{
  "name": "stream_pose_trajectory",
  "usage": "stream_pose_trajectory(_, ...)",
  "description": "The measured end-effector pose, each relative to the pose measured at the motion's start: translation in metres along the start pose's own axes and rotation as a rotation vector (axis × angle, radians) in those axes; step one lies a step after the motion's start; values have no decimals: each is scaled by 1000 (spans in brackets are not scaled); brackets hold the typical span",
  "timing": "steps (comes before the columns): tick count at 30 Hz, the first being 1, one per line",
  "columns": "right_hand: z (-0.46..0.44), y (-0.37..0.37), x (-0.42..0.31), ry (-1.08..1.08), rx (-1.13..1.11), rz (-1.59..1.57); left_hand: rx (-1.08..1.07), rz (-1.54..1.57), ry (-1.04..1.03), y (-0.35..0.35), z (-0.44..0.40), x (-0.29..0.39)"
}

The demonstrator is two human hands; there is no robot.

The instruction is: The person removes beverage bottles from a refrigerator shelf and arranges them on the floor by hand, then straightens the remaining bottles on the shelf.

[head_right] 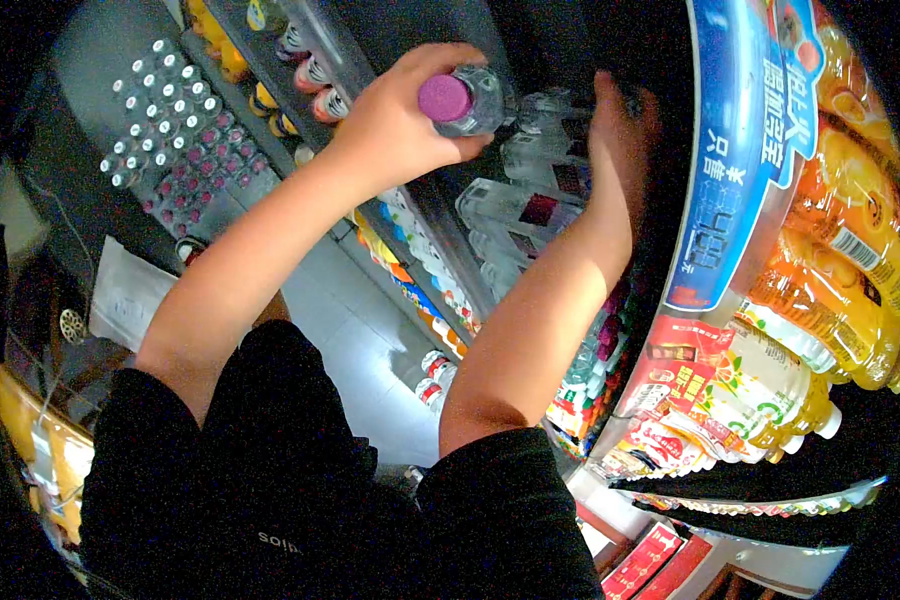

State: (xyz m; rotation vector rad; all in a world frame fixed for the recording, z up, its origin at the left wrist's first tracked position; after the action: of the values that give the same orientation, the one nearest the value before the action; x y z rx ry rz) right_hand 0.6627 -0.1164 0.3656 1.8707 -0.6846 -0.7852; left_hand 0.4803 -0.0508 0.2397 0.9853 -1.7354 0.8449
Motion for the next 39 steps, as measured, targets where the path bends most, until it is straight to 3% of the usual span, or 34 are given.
stream_pose_trajectory(2, -31, -9, 20, 22, -55, 200, 74, -24, -69, 15, 6, 0)
stream_pose_trajectory(4, -58, -19, 41, 17, -127, 266, 1, 47, -5, 16, 11, -8)
stream_pose_trajectory(13, -108, -28, 84, 42, -271, 275, -130, 154, 104, 24, 33, -18)
stream_pose_trajectory(16, -87, -29, 70, -3, -308, 228, -131, 191, 156, 31, 35, -20)
stream_pose_trajectory(19, -1, -28, -20, -131, -253, 172, -177, 233, 244, 32, 40, -28)
stream_pose_trajectory(21, 21, -20, -47, 15, -132, 265, -102, 286, 104, 42, 39, -20)
stream_pose_trajectory(22, 31, -17, -59, 235, -24, 270, -88, 316, 78, 50, 43, -19)
stream_pose_trajectory(24, 74, 3, -79, 218, 65, -45, -64, 281, 6, 82, 52, -7)
stream_pose_trajectory(27, 149, 34, -122, 444, 157, -258, -13, 157, -106, 149, 77, 15)
stream_pose_trajectory(28, 168, 42, -128, 397, 142, -338, 18, 190, -2, 175, 91, 9)
stream_pose_trajectory(29, 186, 50, -145, 625, 141, -377, 50, 223, 100, 199, 107, 1)
stream_pose_trajectory(32, 210, 24, -150, 555, -147, -618, 162, 52, 333, 273, 165, -24)
stream_pose_trajectory(34, 223, -18, -141, 254, -401, -800, 160, -58, 457, 306, 202, -46)
stream_pose_trajectory(35, 235, -40, -141, 333, -514, -830, 155, -138, 520, 316, 221, -54)
stream_pose_trajectory(37, 265, -98, -117, 64, -735, -759, 119, -342, 521, 328, 255, -68)
stream_pose_trajectory(39, 300, -160, -101, -41, -885, -796, 149, -497, 614, 335, 285, -85)
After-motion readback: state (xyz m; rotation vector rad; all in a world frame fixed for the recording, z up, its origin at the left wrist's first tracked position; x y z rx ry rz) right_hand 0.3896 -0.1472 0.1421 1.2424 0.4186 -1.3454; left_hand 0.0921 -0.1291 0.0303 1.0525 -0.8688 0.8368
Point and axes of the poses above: each hand's wrist, its own z-axis away from the middle knuckle, its own y-axis out of the back of the hand, x = y × z, the point moved 9 cm from there along -z, towards the middle knuckle, and after that the axes turned 4 degrees about x, right-handed, at the moved point
